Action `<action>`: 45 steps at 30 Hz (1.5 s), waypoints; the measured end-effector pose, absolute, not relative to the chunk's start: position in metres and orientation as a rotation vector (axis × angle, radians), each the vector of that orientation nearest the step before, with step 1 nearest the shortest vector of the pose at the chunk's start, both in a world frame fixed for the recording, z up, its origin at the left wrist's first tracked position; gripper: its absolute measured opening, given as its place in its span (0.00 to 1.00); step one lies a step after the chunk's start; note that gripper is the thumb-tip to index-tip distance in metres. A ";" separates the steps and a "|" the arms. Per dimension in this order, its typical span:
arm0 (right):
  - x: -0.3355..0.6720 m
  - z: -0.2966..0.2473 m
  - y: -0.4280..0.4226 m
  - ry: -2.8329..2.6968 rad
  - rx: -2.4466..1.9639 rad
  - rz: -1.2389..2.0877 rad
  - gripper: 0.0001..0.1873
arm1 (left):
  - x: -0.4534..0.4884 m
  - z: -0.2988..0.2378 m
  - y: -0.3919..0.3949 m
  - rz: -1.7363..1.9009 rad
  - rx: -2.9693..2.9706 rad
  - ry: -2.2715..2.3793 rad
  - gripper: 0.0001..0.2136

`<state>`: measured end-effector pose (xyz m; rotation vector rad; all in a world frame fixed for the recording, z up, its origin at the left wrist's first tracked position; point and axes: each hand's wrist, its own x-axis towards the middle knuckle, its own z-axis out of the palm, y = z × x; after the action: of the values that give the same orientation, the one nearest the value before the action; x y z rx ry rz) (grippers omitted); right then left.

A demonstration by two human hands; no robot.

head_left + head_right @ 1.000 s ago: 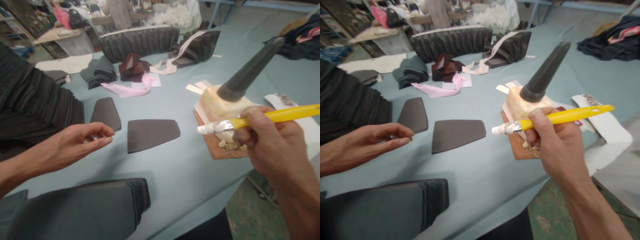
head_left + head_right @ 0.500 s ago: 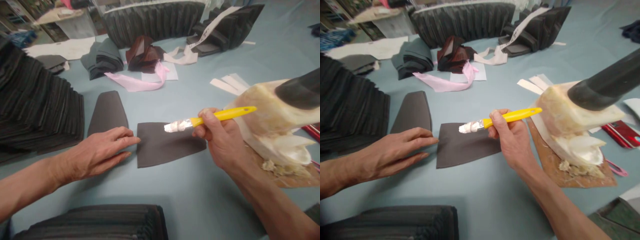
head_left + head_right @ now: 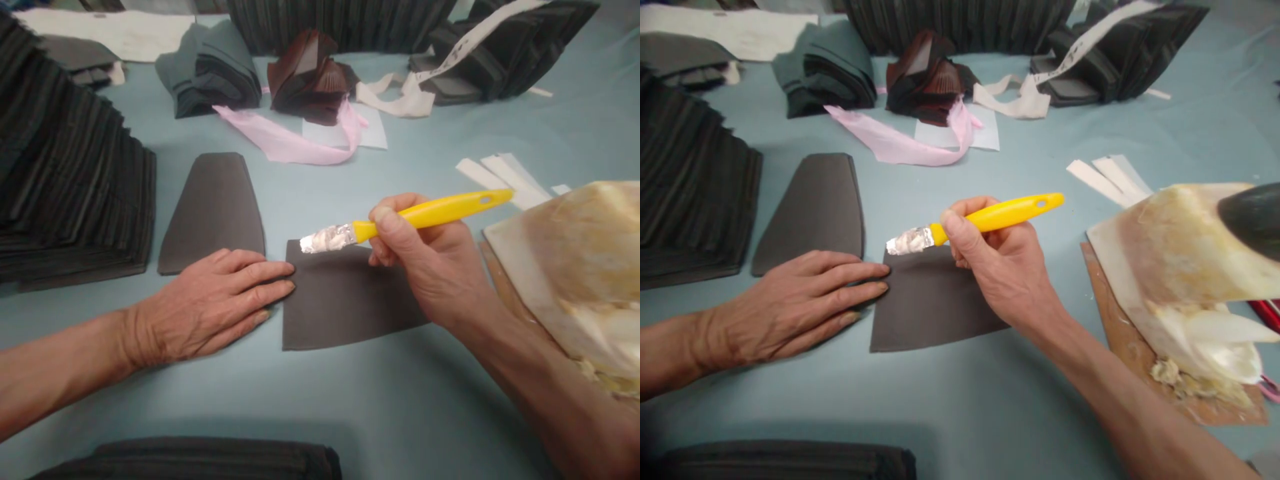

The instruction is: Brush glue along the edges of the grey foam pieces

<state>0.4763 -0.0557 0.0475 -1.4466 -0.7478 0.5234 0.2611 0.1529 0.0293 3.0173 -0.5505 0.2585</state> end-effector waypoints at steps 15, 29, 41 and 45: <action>0.484 0.046 -0.041 -0.973 -1.451 0.487 0.20 | 0.261 0.024 0.155 0.154 2.935 -0.453 0.22; 0.480 0.038 -0.034 -1.078 -1.445 0.540 0.19 | 0.261 0.019 0.157 0.052 2.888 -0.360 0.23; 0.493 0.038 -0.046 -1.070 -1.510 0.507 0.20 | 0.262 0.018 0.160 0.255 2.904 -0.475 0.26; 0.498 0.038 -0.053 -1.064 -1.486 0.510 0.19 | 0.264 0.018 0.160 0.321 2.898 -0.522 0.28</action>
<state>0.4982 -0.0534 0.0382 -1.4863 -1.0644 0.5095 0.2643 0.1596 0.0178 2.8982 -0.5222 0.3207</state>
